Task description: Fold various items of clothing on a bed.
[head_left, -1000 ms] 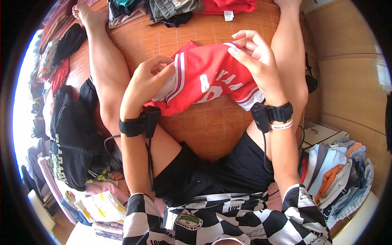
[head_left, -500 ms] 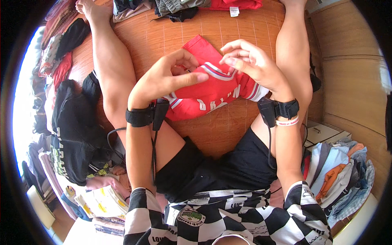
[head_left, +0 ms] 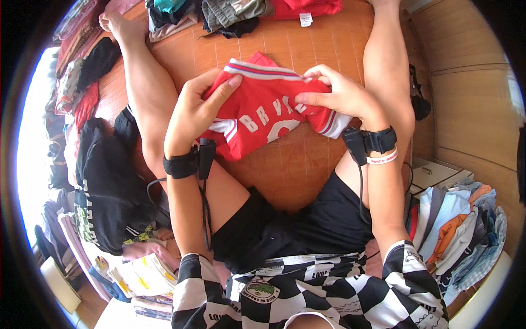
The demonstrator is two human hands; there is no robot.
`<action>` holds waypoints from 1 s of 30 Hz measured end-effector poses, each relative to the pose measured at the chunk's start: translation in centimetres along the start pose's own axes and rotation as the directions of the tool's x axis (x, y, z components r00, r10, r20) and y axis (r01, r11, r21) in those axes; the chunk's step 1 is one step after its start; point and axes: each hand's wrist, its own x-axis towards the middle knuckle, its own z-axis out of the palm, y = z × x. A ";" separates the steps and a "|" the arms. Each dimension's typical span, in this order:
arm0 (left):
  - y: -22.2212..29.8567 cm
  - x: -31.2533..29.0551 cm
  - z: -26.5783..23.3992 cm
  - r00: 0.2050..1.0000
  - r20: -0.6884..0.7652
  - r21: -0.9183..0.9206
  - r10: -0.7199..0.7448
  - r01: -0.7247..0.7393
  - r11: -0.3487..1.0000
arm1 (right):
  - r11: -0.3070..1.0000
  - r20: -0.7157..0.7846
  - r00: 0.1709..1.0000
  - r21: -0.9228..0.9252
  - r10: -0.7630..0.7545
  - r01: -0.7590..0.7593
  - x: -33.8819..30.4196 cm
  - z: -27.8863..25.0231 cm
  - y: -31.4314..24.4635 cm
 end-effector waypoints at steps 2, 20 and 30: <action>0.2 0.2 -0.7 0.982 -0.028 0.423 0.189 -0.160 0.892 | 0.989 0.006 1.000 0.144 0.027 -0.028 0.1 -1.2 -0.4; 21.0 -2.5 -4.7 0.573 -0.217 0.741 0.790 -0.430 0.516 | 0.681 -0.636 0.366 -0.362 -0.679 0.636 -10.4 -14.5 -21.4; 1.9 -11.9 0.3 0.868 0.497 0.604 0.011 -0.354 0.714 | 0.946 0.229 0.973 -0.311 -0.020 0.092 -17.6 -3.8 -6.6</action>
